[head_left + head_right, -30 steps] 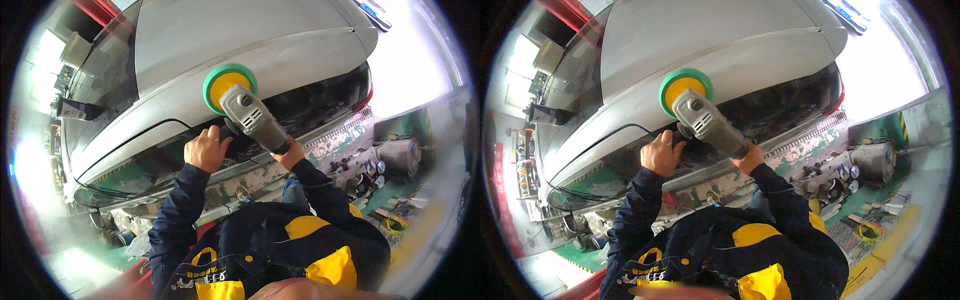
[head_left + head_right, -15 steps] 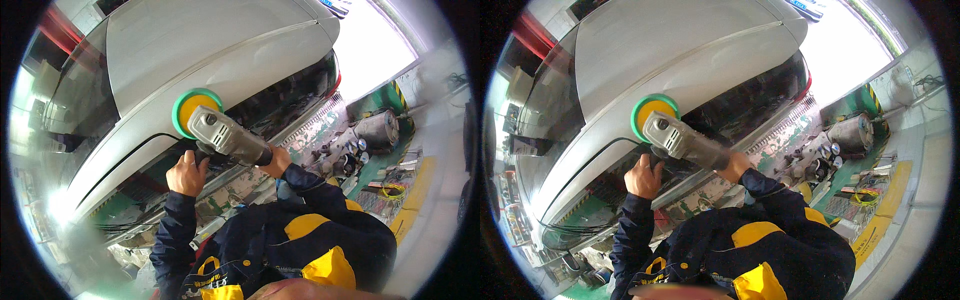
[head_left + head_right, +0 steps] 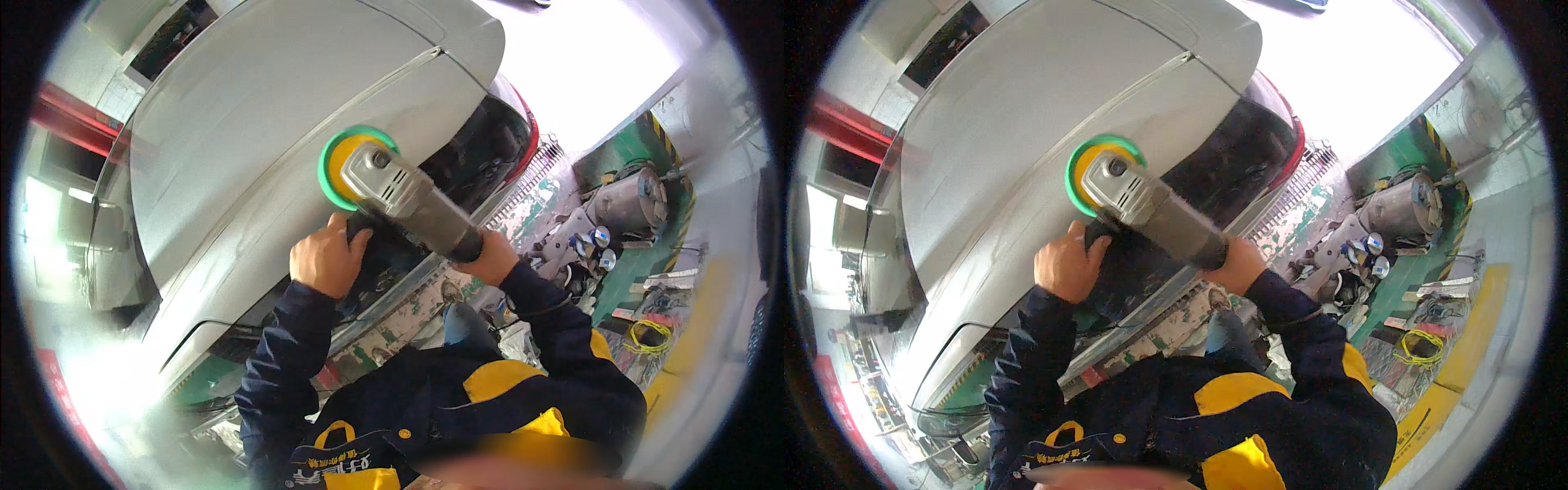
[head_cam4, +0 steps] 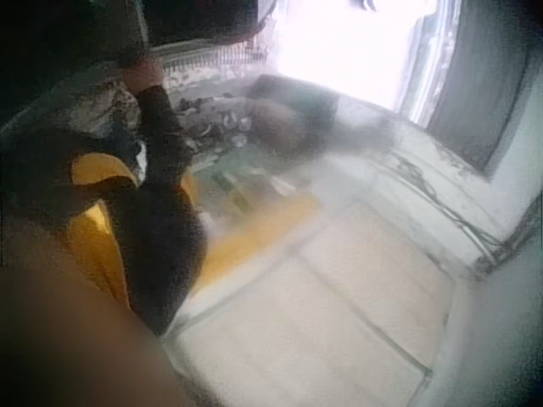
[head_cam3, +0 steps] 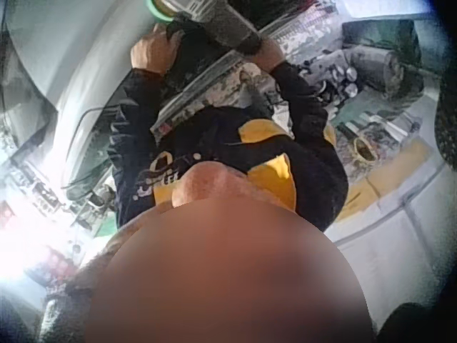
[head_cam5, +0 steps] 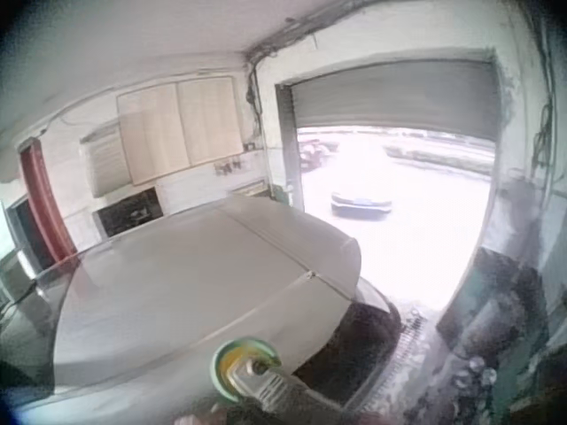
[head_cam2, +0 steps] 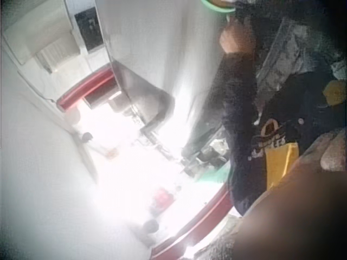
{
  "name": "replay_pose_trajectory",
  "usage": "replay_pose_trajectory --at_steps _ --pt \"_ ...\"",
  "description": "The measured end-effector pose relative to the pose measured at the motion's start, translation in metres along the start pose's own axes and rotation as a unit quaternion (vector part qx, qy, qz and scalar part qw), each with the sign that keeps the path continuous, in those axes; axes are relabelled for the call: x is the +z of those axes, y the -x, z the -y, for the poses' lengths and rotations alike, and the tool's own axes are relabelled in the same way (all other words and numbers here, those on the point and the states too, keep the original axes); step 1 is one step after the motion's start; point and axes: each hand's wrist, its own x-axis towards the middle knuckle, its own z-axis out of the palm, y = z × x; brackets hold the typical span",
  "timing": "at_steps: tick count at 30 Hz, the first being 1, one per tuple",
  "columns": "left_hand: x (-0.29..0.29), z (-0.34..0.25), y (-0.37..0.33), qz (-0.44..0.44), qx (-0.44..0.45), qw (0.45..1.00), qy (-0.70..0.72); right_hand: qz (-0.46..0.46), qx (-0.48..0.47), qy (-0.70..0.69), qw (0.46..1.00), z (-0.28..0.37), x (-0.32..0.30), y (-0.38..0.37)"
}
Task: The person uses a rotary polisher with a green pad to buff the rear trunk lid of a silver car. They apply polish from a bottle, spread it with a cloth, and continue polishing the surface in overlapping passes.
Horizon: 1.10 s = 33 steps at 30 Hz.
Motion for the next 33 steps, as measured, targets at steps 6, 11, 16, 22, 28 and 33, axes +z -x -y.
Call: replay_pose_trajectory --at_steps 6,11,16,22,28,33 --pt "0.009 -0.109 -0.141 0.032 0.053 0.998 0.002 -0.02 0.011 -0.011 1.0 -0.053 -0.132 -0.056" --pt "0.001 -0.168 -0.209 0.044 0.088 0.995 -0.019 -0.024 0.033 -0.024 0.999 -0.067 -0.195 -0.076" --pt "0.005 -0.2 -0.266 0.076 0.09 0.992 -0.049 -0.022 0.024 0.056 0.998 -0.077 -0.249 -0.106" --pt "0.016 -0.213 -0.372 0.027 0.176 0.984 0.008 -0.01 0.079 0.063 0.995 -0.08 -0.322 -0.174" --pt "0.009 -0.234 -0.419 0.102 0.147 0.983 -0.03 -0.024 0.095 0.107 0.989 -0.08 -0.351 -0.203" --pt "-0.003 -0.21 -0.392 0.104 0.126 0.986 -0.009 -0.016 0.051 0.12 0.991 -0.061 -0.337 -0.2"
